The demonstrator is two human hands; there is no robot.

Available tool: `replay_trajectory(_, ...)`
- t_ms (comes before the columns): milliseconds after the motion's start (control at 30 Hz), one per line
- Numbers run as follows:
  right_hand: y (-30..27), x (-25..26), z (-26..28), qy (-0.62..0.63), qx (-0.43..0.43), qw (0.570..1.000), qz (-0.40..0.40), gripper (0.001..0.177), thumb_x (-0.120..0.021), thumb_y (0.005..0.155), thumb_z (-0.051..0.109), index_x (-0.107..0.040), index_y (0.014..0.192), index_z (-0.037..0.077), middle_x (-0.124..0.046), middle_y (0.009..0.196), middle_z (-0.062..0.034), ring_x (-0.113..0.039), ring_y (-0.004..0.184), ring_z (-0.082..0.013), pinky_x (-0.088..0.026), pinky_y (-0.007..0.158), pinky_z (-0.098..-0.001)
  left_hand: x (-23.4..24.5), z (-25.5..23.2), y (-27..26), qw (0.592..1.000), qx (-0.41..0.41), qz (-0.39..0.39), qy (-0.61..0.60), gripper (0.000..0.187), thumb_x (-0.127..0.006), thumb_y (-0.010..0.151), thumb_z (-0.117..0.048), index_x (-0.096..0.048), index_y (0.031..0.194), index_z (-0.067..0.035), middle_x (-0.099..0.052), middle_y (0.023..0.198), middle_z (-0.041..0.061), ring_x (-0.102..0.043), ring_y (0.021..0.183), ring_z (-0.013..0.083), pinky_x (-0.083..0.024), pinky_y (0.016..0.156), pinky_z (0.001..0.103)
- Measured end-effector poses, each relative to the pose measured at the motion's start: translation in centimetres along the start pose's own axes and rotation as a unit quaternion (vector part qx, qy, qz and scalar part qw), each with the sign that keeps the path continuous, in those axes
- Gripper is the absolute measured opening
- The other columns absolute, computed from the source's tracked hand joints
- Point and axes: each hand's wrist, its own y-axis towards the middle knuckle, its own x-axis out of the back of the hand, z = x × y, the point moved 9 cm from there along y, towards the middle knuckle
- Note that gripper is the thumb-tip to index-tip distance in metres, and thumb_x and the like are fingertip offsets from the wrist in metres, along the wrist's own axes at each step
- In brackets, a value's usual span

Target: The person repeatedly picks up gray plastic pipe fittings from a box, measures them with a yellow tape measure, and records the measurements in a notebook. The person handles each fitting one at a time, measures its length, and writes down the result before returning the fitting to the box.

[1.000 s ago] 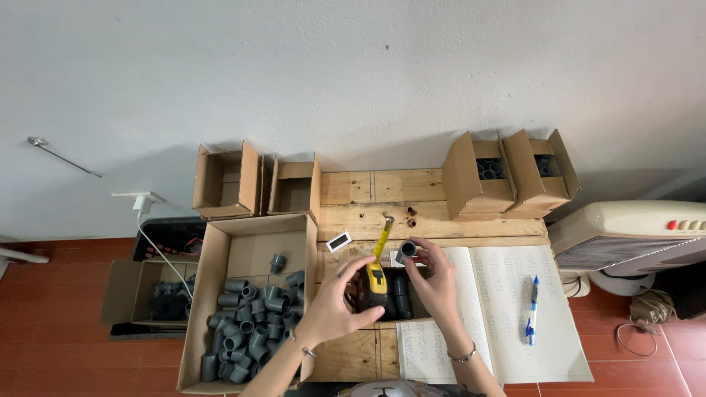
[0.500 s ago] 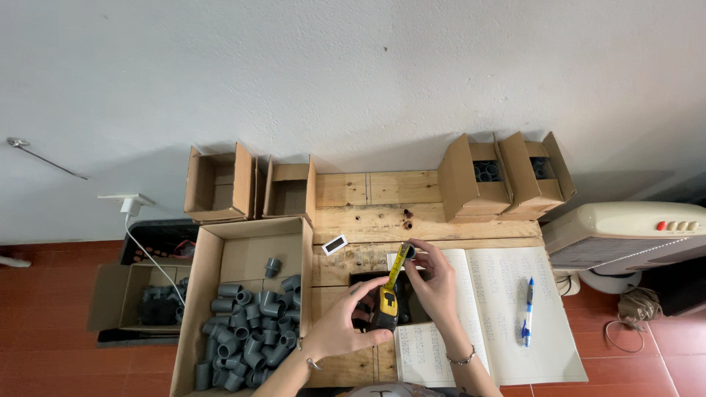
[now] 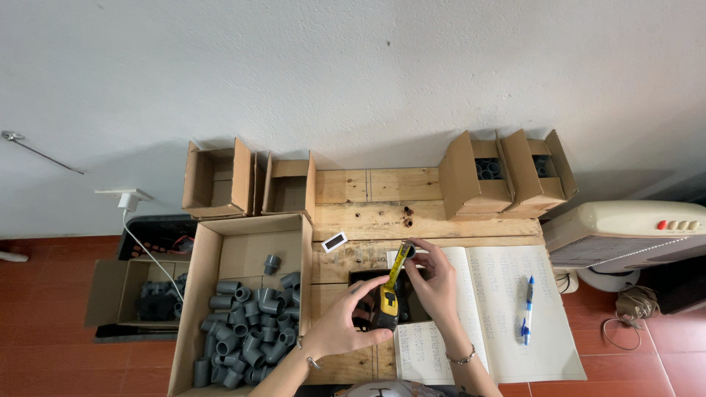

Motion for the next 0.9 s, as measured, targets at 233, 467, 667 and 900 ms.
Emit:
replay_trajectory(233,-0.12,0.06,0.87,-0.001,0.011,1.000,0.002,0.038,-0.071,0.089,0.003,-0.069,0.126,0.010,-0.076,0.100,-0.0058,-0.074,0.087,-0.0111,-0.061,0.080,-0.0230,-0.14,0.16,-0.09,1.000,0.013,0.004,-0.023,0.090,-0.073,0.076,-0.051,-0.040,0.156,-0.028,-0.054,0.136,0.003,-0.061,0.107,0.0160,-0.058,0.088,0.029)
replay_trajectory(467,-0.08,0.09,0.81,0.004,0.010,1.000,0.001,0.038,-0.071,0.088,0.002,-0.069,0.125,0.010,-0.076,0.103,-0.0059,-0.074,0.087,-0.0115,-0.061,0.081,-0.0233,-0.32,0.46,0.17,0.999,-0.004,0.002,-0.031,0.089,-0.074,0.076,-0.049,-0.040,0.156,-0.026,-0.054,0.138,0.005,-0.060,0.108,0.0169,-0.059,0.091,0.029)
replay_trajectory(667,-0.08,0.10,0.89,0.003,0.012,1.000,0.004,0.039,-0.071,0.089,0.002,-0.069,0.127,0.009,-0.076,0.106,-0.0061,-0.074,0.089,-0.0119,-0.061,0.082,-0.0236,-0.34,0.51,0.16,0.999,0.009,0.004,-0.030,0.089,-0.075,0.077,-0.046,-0.040,0.156,-0.027,-0.053,0.139,0.005,-0.060,0.109,0.0164,-0.058,0.093,0.029)
replay_trajectory(900,-0.05,0.17,0.56,-0.002,0.010,1.000,0.002,0.039,-0.072,0.088,0.003,-0.069,0.126,0.010,-0.076,0.106,-0.0058,-0.075,0.089,-0.0120,-0.061,0.081,-0.0234,-0.40,0.73,0.28,0.999,0.005,0.004,-0.032,0.089,-0.076,0.076,-0.047,-0.040,0.156,-0.027,-0.053,0.141,0.005,-0.059,0.109,0.0166,-0.057,0.093,0.029)
